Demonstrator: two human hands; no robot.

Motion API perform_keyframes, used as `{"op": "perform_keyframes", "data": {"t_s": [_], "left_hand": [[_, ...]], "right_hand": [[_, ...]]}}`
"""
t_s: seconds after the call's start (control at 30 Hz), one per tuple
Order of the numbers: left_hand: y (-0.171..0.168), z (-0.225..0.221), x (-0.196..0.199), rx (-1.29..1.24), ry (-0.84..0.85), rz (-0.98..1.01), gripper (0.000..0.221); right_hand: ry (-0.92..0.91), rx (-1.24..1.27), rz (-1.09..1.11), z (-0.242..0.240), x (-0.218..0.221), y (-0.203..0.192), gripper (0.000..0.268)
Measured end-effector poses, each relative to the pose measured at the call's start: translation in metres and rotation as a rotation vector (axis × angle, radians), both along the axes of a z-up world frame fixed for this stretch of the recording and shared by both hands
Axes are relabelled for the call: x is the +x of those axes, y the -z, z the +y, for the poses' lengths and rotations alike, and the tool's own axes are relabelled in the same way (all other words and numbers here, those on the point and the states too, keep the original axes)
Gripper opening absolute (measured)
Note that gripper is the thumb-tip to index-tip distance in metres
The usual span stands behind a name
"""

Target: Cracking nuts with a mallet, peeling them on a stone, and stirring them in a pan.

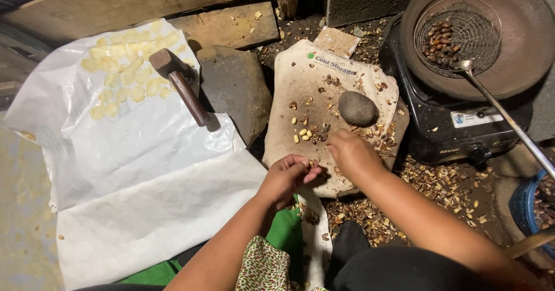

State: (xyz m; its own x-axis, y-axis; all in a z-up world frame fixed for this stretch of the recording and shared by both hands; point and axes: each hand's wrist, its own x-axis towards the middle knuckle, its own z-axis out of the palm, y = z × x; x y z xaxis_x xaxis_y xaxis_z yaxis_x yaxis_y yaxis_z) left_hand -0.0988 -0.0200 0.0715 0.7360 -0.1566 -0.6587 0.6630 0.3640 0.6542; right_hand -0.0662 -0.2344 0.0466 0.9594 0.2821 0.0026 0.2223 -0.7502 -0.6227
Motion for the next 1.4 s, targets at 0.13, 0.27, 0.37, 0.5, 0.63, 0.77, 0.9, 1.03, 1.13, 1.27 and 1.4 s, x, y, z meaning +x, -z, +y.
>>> {"op": "perform_keyframes", "data": {"t_s": [0.13, 0.27, 0.37, 0.5, 0.63, 0.77, 0.9, 1.03, 1.13, 1.27, 1.4], "left_hand": [[0.022, 0.007, -0.002, 0.082, 0.122, -0.034, 0.015], [0.023, 0.018, -0.004, 0.189, 0.226, -0.106, 0.016], [0.029, 0.023, -0.007, 0.129, 0.239, -0.102, 0.018], [0.03, 0.031, -0.005, 0.078, 0.28, -0.114, 0.025], [0.0, 0.034, -0.003, -0.144, 0.213, 0.004, 0.029], [0.016, 0.056, 0.004, -0.44, -0.013, 0.071, 0.026], [0.018, 0.057, 0.019, -0.504, -0.101, 0.101, 0.022], [0.033, 0.048, 0.047, 0.258, 0.133, -0.008, 0.029], [0.061, 0.046, 0.063, 0.58, 0.203, -0.214, 0.022], [0.039, 0.022, 0.07, 0.905, 0.353, -0.375, 0.019], [0.026, 0.013, 0.059, 1.022, 0.515, -0.591, 0.033]], "right_hand": [[-0.091, -0.256, -0.108, 0.007, 0.004, 0.037, 0.017], [0.042, -0.34, 0.302, 0.018, 0.017, 0.005, 0.025], [0.105, -0.071, 0.313, 0.022, 0.026, -0.024, 0.014], [0.146, 0.007, 0.243, 0.03, 0.04, -0.043, 0.011], [0.047, 0.025, 0.139, 0.038, 0.057, -0.039, 0.012], [-0.183, -0.149, 0.066, 0.054, 0.068, -0.015, 0.013], [-0.199, -0.24, 0.053, 0.063, 0.052, -0.013, 0.02], [-0.213, -0.295, 0.065, 0.061, 0.045, -0.025, 0.033], [-0.149, -0.139, 0.224, 0.043, 0.05, -0.035, 0.028], [0.152, 0.318, 0.517, 0.02, 0.052, -0.04, 0.019], [0.175, 0.417, 0.538, 0.024, 0.054, -0.058, 0.015]]}}
